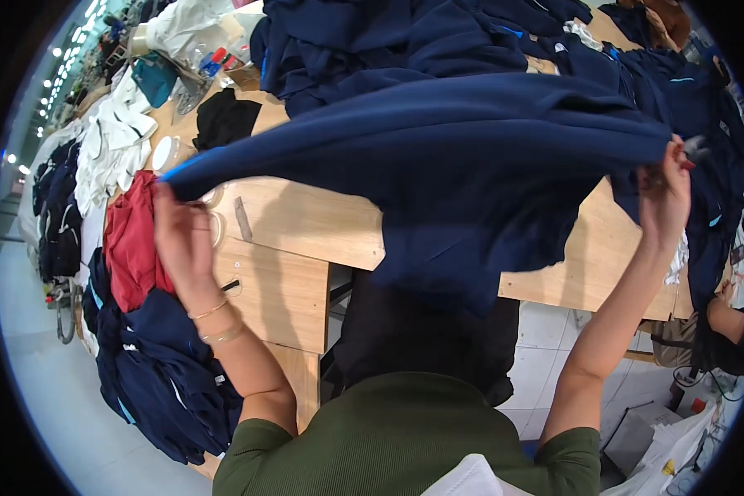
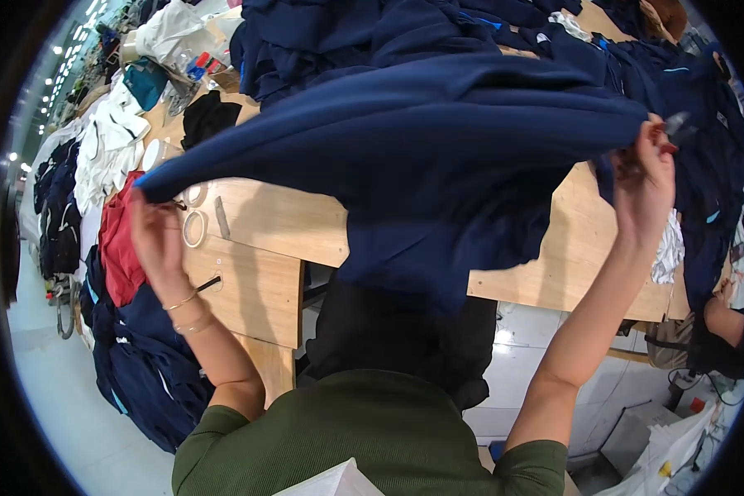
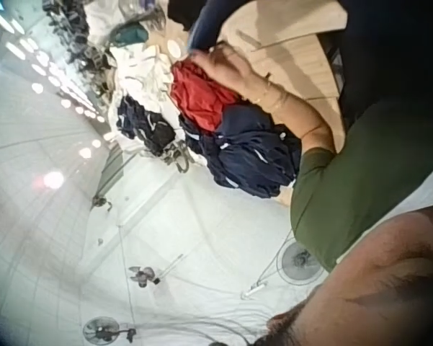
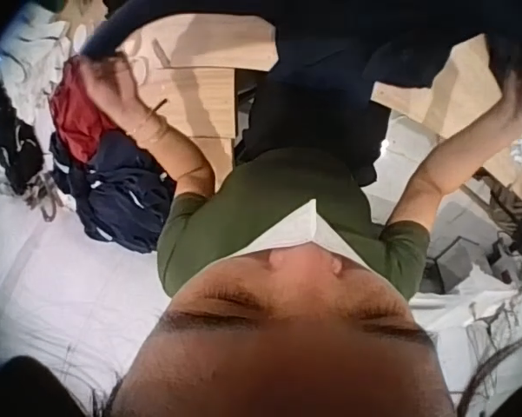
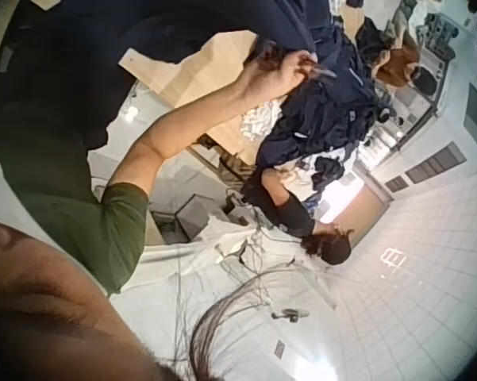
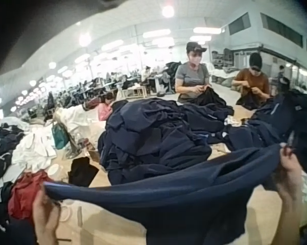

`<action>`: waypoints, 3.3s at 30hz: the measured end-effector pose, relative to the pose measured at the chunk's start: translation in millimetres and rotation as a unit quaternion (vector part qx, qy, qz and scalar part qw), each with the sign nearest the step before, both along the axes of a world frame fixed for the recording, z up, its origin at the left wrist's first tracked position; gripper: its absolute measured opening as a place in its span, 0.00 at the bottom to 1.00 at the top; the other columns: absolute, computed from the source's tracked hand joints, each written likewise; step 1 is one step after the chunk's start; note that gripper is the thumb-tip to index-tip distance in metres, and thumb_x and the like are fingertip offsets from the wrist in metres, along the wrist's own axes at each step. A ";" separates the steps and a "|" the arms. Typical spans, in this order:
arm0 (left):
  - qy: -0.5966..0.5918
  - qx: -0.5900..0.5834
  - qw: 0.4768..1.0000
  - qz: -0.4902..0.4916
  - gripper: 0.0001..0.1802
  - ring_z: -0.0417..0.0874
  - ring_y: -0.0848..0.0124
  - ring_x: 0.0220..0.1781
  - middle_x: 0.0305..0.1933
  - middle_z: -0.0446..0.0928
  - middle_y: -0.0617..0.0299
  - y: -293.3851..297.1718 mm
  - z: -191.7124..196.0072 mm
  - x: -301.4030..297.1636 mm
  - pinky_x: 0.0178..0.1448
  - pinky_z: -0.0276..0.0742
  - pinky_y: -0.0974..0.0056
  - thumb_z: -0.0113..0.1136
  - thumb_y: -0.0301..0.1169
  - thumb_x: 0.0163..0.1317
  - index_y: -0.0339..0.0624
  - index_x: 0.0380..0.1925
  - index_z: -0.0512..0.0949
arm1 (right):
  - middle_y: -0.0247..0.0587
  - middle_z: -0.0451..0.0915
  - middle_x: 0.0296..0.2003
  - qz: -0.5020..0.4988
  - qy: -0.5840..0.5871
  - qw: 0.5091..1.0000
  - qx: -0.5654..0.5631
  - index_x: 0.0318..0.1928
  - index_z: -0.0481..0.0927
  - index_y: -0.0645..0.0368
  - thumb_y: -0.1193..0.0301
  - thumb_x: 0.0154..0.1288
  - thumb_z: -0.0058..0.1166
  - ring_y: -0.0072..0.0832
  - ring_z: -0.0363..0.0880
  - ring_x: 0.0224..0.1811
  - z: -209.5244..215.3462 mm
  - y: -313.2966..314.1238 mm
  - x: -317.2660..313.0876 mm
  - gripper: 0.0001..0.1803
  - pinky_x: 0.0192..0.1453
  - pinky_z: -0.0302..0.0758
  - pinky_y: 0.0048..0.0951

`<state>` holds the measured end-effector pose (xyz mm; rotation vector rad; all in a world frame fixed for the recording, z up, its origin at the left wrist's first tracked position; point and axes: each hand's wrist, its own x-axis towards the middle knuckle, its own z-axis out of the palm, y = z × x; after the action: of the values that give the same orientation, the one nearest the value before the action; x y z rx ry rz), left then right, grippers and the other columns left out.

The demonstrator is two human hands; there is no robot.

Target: The recorder is using thread snips to remove excess loose threads from navy blue athletic garments at a factory workstation.

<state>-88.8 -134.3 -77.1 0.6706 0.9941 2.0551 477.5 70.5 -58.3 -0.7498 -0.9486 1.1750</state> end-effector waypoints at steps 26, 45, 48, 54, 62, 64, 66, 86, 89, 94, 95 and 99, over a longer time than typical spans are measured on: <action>-0.084 -0.219 0.902 -0.362 0.38 0.81 0.72 0.51 0.55 0.78 0.56 38.1 -79.1 181.7 0.50 0.83 0.61 0.33 0.61 0.74 0.34 0.52 0.75 | 0.27 0.72 0.29 0.073 -0.220 0.970 -0.069 0.34 0.81 0.60 0.79 0.61 0.62 0.13 0.69 0.34 -88.2 -127.8 -130.1 0.03 0.37 0.65 0.15; 0.674 -0.123 0.709 -0.168 0.11 0.73 0.71 0.45 0.32 0.81 0.66 88.4 -56.8 165.0 0.56 0.55 0.60 0.73 0.37 0.50 0.45 0.32 0.87 | 0.18 0.73 0.23 -0.178 -0.109 0.971 -0.113 0.30 0.78 0.50 0.71 0.64 0.64 0.06 0.61 0.19 -52.6 -58.5 -34.8 0.07 0.22 0.51 0.13; 0.706 -0.137 0.687 -0.105 0.11 0.71 0.71 0.47 0.33 0.81 0.67 99.6 -49.5 170.9 0.55 0.55 0.60 0.74 0.37 0.50 0.46 0.32 0.88 | 0.15 0.68 0.20 -0.193 -0.105 0.962 -0.164 0.26 0.76 0.47 0.71 0.61 0.66 0.06 0.55 0.15 -65.2 -49.3 -26.1 0.11 0.20 0.46 0.15; 0.759 -0.107 0.638 -0.074 0.16 0.71 0.65 0.52 0.48 0.80 0.70 83.1 -63.9 200.9 0.56 0.58 0.58 0.68 0.30 0.54 0.47 0.45 0.84 | 0.32 0.76 0.35 -0.083 -0.296 0.951 -0.025 0.27 0.80 0.59 0.85 0.58 0.54 0.15 0.72 0.33 -90.6 -71.7 -0.8 0.08 0.36 0.64 0.15; 0.560 -0.174 0.785 -0.197 0.28 0.68 0.56 0.57 0.66 0.71 0.57 28.3 -102.2 231.3 0.64 0.62 0.55 0.61 0.22 0.57 0.37 0.61 0.74 | 0.37 0.71 0.41 -0.147 -0.503 0.851 -0.040 0.39 0.83 0.60 0.91 0.54 0.47 0.22 0.70 0.35 -70.7 -116.4 -37.1 0.18 0.39 0.67 0.21; 0.600 -0.183 0.762 -0.160 0.29 0.67 0.56 0.58 0.66 0.71 0.56 25.0 -97.8 233.3 0.66 0.62 0.56 0.62 0.22 0.57 0.37 0.62 0.73 | 0.38 0.70 0.38 -0.100 -0.504 0.858 0.011 0.42 0.83 0.58 0.82 0.57 0.55 0.26 0.72 0.37 -65.0 -121.2 -70.6 0.12 0.38 0.69 0.25; 0.596 -0.191 0.764 -0.160 0.30 0.66 0.56 0.58 0.66 0.71 0.54 23.4 -95.6 237.4 0.66 0.63 0.58 0.62 0.21 0.57 0.37 0.62 0.73 | 0.41 0.70 0.37 -0.041 -0.540 0.834 0.104 0.43 0.82 0.56 0.75 0.55 0.65 0.33 0.75 0.36 -72.7 -121.5 -104.0 0.13 0.35 0.71 0.29; -0.236 -0.285 0.883 -0.289 0.25 0.70 0.75 0.60 0.65 0.72 0.62 28.4 -97.5 250.5 0.60 0.65 0.66 0.50 0.40 0.73 0.41 0.66 0.67 | 0.35 0.69 0.29 -0.027 -0.582 0.792 0.185 0.34 0.76 0.58 0.83 0.42 0.62 0.32 0.75 0.32 -121.3 -120.6 -169.1 0.16 0.31 0.73 0.31; -0.321 -0.255 0.868 -0.281 0.16 0.75 0.75 0.54 0.51 0.76 0.67 34.5 -104.6 247.2 0.53 0.73 0.67 0.55 0.43 0.72 0.48 0.52 0.75 | 0.35 0.68 0.28 0.000 -0.572 0.796 0.198 0.34 0.77 0.57 0.83 0.39 0.62 0.31 0.73 0.31 -103.8 -131.9 -164.8 0.17 0.30 0.72 0.31; -0.340 -0.238 0.871 -0.263 0.08 0.80 0.76 0.46 0.44 0.79 0.67 34.0 -90.4 249.7 0.53 0.80 0.67 0.57 0.34 0.71 0.45 0.45 0.79 | 0.34 0.69 0.27 0.002 -0.537 0.824 0.180 0.35 0.79 0.57 0.83 0.40 0.64 0.31 0.73 0.29 -95.1 -144.7 -154.5 0.17 0.28 0.71 0.30; -0.340 -0.235 0.876 -0.250 0.06 0.81 0.75 0.44 0.41 0.79 0.67 32.9 -85.7 251.7 0.56 0.82 0.66 0.57 0.31 0.71 0.43 0.42 0.80 | 0.36 0.71 0.27 -0.002 -0.536 0.828 0.167 0.34 0.79 0.57 0.84 0.43 0.64 0.31 0.73 0.28 -93.1 -145.0 -152.7 0.15 0.28 0.71 0.29; -0.342 -0.197 0.887 -0.241 0.07 0.82 0.73 0.44 0.41 0.80 0.65 30.4 -81.6 256.2 0.64 0.79 0.61 0.55 0.30 0.72 0.40 0.41 0.80 | 0.33 0.71 0.28 0.062 -0.427 0.901 0.028 0.38 0.77 0.60 0.86 0.54 0.61 0.23 0.71 0.27 -88.9 -148.1 -147.4 0.13 0.31 0.72 0.26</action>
<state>167.4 -104.0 -158.7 -0.0491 0.6919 1.4092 330.1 -77.6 -147.2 -1.2080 -1.7688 0.9036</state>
